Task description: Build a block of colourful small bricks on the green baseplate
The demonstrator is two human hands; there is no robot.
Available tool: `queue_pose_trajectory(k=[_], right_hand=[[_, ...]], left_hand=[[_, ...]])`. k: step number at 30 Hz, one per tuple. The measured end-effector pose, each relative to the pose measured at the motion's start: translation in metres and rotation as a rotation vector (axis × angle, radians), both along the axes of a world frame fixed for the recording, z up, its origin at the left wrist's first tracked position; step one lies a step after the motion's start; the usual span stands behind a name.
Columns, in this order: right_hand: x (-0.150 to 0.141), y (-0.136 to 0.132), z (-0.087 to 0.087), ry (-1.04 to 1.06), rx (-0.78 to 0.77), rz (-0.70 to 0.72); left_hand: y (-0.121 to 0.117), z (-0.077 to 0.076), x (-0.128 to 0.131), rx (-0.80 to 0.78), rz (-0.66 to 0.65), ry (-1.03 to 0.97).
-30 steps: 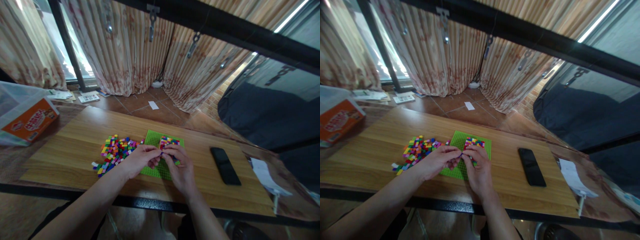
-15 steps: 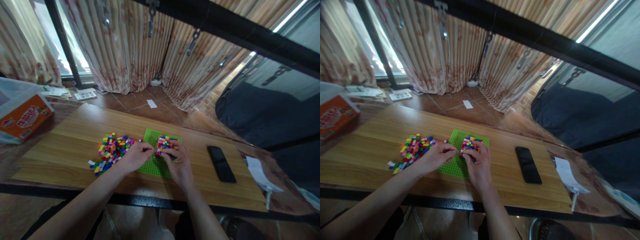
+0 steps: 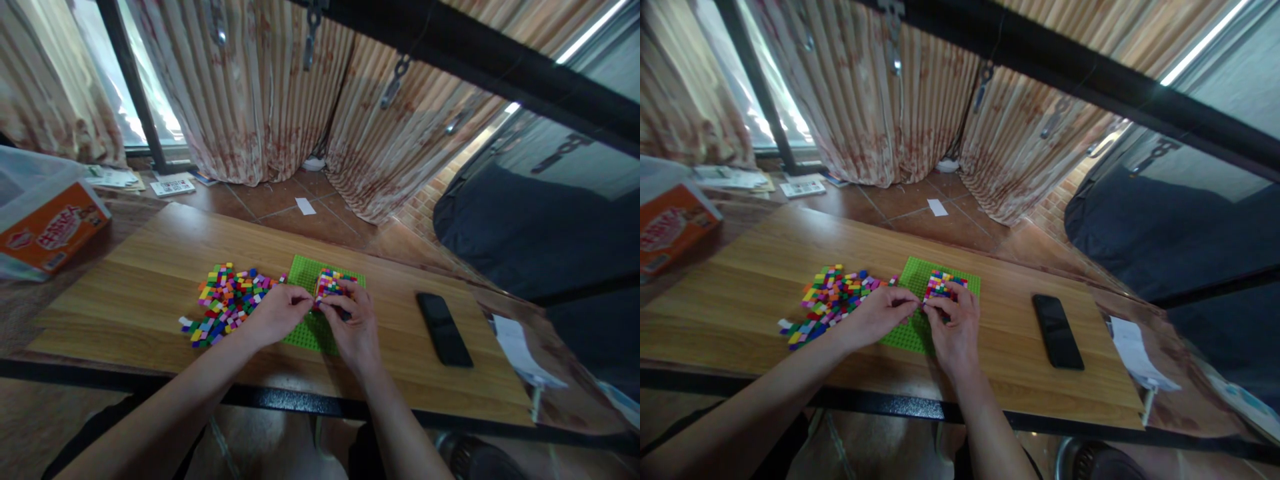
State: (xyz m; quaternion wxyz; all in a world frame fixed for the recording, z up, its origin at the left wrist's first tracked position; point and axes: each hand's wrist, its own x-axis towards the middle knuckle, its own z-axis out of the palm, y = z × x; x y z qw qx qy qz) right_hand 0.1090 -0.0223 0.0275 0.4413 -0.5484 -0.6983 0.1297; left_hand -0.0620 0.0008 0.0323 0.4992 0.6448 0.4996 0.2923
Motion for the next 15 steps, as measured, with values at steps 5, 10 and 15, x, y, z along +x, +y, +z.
queue_pose_trajectory(k=[5, 10, 15], right_hand=[[0.0011, 0.0013, -0.0015, -0.046, 0.026, 0.005], [0.0014, 0.0012, -0.0025, -0.109, 0.054, 0.011], [0.0008, -0.0013, -0.0031, -0.17, 0.105, -0.002]], left_hand=[[-0.0005, 0.0016, 0.0008, 0.029, 0.01, 0.009], [-0.0007, 0.0056, 0.0012, 0.026, -0.001, 0.048], [-0.0003, 0.0051, 0.0019, 0.027, -0.007, 0.051]])
